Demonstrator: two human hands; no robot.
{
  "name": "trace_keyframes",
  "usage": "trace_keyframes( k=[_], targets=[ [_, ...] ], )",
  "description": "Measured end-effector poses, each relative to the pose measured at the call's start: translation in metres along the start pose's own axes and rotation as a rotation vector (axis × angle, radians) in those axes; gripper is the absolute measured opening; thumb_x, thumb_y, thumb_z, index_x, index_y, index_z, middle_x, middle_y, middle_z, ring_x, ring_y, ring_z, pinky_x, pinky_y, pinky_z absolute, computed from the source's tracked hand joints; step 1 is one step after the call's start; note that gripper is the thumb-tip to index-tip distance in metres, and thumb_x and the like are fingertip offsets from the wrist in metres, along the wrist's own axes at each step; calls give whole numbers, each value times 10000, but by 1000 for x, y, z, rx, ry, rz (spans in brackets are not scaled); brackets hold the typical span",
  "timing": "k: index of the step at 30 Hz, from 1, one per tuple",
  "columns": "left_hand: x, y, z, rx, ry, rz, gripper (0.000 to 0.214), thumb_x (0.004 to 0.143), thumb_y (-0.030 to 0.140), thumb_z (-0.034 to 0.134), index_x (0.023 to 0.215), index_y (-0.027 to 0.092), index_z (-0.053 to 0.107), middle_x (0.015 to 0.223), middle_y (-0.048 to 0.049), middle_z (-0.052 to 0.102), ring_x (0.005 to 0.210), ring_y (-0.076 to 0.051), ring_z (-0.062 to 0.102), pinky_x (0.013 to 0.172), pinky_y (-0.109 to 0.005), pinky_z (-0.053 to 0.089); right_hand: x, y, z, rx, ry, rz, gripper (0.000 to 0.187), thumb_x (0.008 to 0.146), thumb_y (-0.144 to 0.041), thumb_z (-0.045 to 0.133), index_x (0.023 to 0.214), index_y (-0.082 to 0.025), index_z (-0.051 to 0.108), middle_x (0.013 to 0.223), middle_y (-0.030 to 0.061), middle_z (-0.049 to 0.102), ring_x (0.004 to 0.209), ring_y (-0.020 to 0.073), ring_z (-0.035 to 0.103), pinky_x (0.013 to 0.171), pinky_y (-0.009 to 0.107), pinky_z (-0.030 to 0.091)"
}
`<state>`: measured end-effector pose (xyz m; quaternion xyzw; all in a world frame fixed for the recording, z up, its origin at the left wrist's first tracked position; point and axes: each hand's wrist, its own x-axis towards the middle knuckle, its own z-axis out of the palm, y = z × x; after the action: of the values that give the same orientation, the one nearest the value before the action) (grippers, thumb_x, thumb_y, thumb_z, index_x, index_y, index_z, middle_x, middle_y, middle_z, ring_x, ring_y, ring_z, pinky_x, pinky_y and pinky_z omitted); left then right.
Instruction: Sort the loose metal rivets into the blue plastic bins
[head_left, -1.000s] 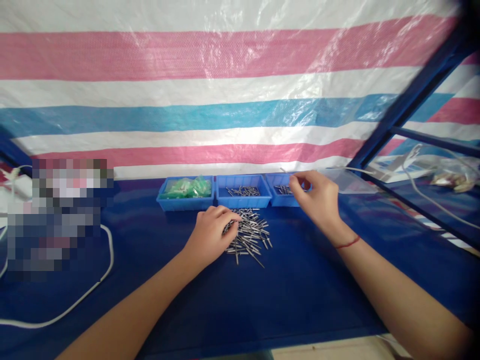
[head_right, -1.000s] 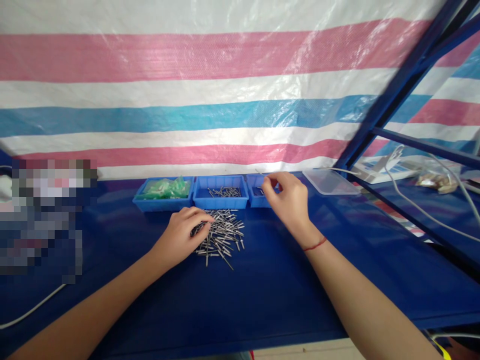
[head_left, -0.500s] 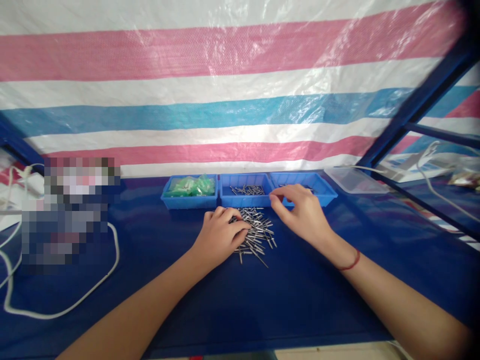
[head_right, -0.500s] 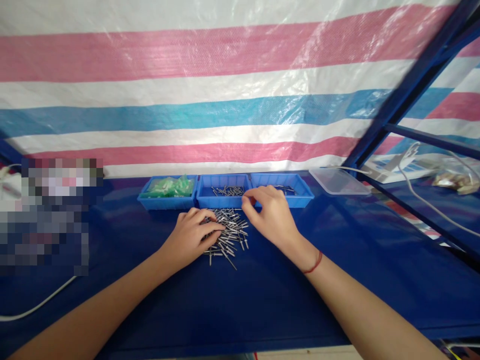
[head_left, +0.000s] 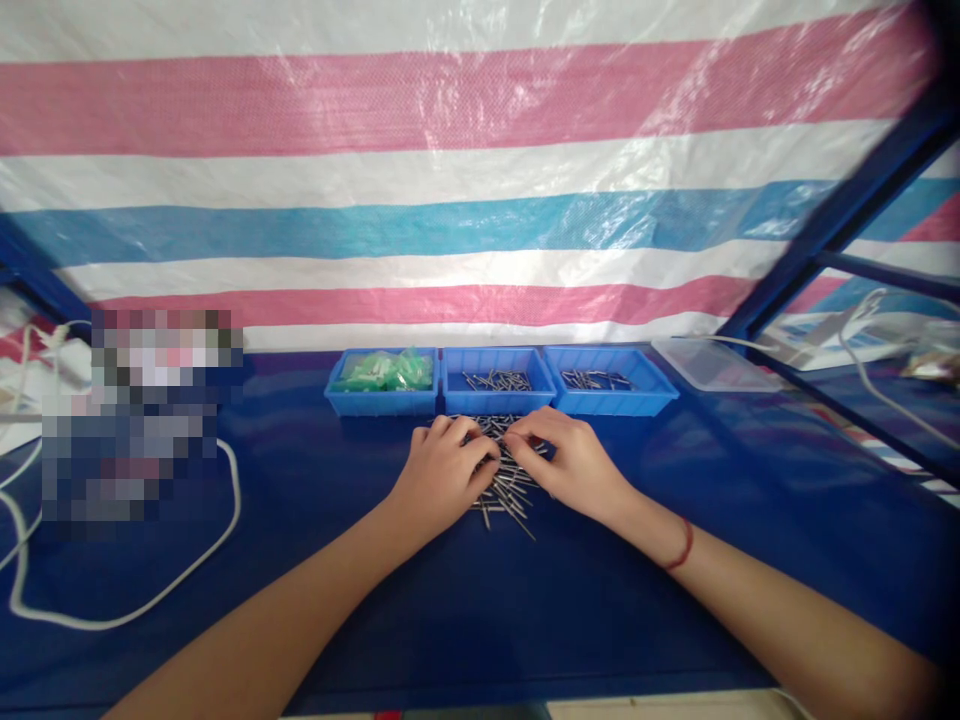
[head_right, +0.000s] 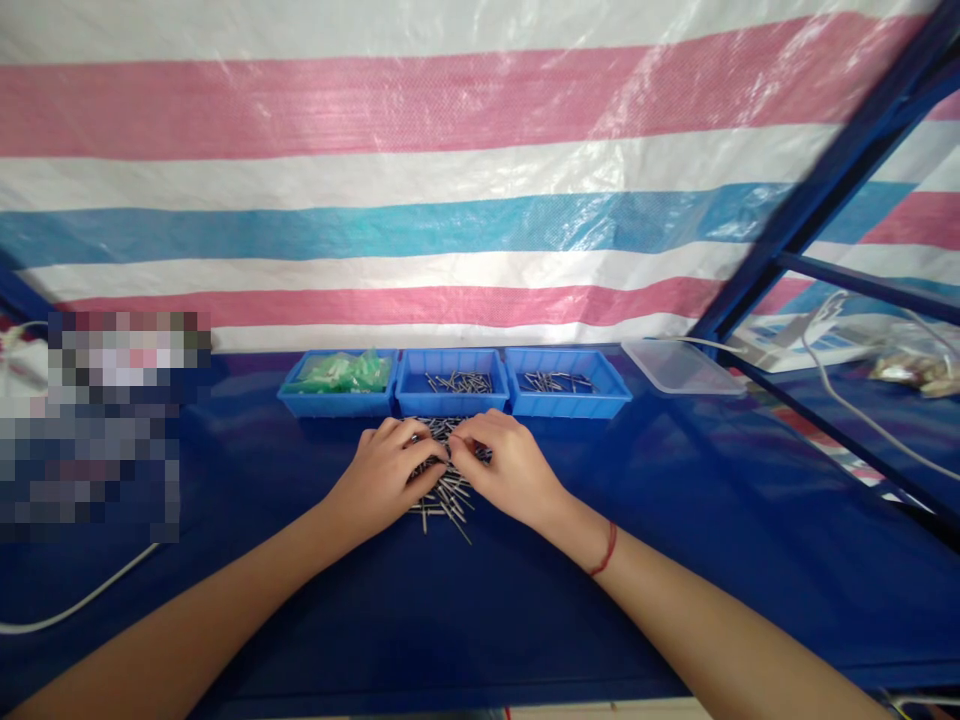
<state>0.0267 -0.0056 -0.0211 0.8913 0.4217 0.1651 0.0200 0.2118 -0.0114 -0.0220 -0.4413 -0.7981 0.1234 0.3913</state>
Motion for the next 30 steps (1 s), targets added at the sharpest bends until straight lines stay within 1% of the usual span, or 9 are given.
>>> trace_keyframes(
  k=[3,7,11,14,18,22,26,30],
  targets=[
    [-1,0,1,-4,1,5,195,936,335,456,918,250,631,1077,-23,599,974,-215,481,742,-353,328,1,3,0,-25,-25,0,189,859,-178,518,701,-205,619,734,26,672,685,168,570,689,324,421],
    [-2,0,3,2,19,3,201,945,318,439,914,231,617,1082,-25,600,991,-215,478,753,-358,328,1,5,3,-66,-116,-62,159,855,-181,525,738,-199,632,694,19,635,669,159,548,689,318,414],
    [-1,-1,5,10,26,-9,194,951,285,421,926,222,604,1055,-29,603,977,-210,480,757,-357,329,0,6,3,-144,-175,-128,71,815,-197,589,781,-190,650,743,41,618,728,178,542,710,325,411],
    [-1,0,5,8,35,-18,202,957,272,402,925,217,593,1057,-29,600,978,-211,480,769,-362,329,0,8,3,-171,-192,-145,61,821,-201,596,820,-189,656,775,49,620,753,186,539,729,332,412],
    [-1,2,3,-22,68,-32,202,963,259,378,928,210,571,1074,-30,594,987,-210,482,794,-365,334,0,8,4,-129,-163,-142,102,866,-220,560,840,-193,655,797,55,635,757,187,547,728,338,424],
    [1,3,-1,-89,126,-62,192,967,251,358,934,204,541,1044,-32,600,972,-201,493,808,-354,342,0,5,3,-36,-72,-115,126,883,-227,536,841,-206,653,815,56,659,770,187,582,740,348,446],
    [1,5,-1,-173,176,-104,180,968,244,346,915,200,512,981,-29,602,933,-193,507,789,-337,356,-2,2,3,94,27,-17,136,885,-292,546,861,-219,657,837,53,674,797,194,604,743,346,471],
    [1,5,-2,-262,210,-104,175,970,250,349,924,200,511,944,-28,603,900,-184,517,787,-330,369,-3,1,4,202,57,81,153,871,-339,569,868,-222,668,820,39,663,736,175,594,676,314,473]
  ],
)
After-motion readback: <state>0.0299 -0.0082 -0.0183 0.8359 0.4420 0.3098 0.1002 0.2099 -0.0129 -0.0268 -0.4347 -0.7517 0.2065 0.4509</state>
